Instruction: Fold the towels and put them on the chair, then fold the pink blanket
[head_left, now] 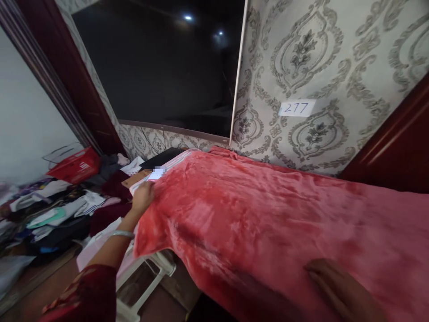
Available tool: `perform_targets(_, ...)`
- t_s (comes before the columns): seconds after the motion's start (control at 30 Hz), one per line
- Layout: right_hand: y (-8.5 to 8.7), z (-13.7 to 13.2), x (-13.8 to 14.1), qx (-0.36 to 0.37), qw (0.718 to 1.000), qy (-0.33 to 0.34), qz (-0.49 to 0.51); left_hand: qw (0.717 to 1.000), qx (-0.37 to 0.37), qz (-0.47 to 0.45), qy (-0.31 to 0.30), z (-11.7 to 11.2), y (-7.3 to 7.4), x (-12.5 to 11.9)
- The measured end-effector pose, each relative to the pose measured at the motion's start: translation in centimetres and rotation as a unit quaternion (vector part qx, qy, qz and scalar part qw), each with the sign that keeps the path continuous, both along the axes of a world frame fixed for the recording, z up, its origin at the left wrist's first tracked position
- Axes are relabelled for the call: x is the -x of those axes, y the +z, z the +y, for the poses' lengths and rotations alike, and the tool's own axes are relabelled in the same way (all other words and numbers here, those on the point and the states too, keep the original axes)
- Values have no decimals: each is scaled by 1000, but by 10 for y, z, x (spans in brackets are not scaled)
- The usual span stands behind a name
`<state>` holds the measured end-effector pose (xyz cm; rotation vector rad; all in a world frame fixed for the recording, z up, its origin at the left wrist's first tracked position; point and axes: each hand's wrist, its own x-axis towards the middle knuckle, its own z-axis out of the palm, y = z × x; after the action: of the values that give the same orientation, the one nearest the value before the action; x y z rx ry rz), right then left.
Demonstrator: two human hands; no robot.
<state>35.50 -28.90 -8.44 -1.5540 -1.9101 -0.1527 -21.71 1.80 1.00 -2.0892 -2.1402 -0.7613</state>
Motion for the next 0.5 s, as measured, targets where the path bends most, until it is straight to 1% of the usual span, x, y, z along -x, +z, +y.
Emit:
perform_targets(0.1,7,49,5,8,1000,7,-23,994,8,14,-108,29,-3,-52)
perform_targets(0.17,12,82,7,10,999,7,-37,983,33,41,-178,46,-6,-82)
perform_targets(0.2,14,98,6,11,999,6,-45,976,54,59,-201,53,-8,-93)
perform_targets(0.23,15,114,3,12,998,5,-53,971,80,78,-211,59,-11,-102)
perform_targets(0.27,16,128,0,16,998,3,-64,968,104,95,-209,63,-14,-108)
perform_targets(0.33,13,151,-11,35,995,-17,-92,968,130,113,-181,67,-20,-114)
perform_targets(0.43,3,170,-30,77,986,-78,-127,976,108,120,-146,68,-27,-111)
perform_targets(0.5,-7,173,-39,84,981,-112,-134,980,87,122,-132,71,-26,-108)
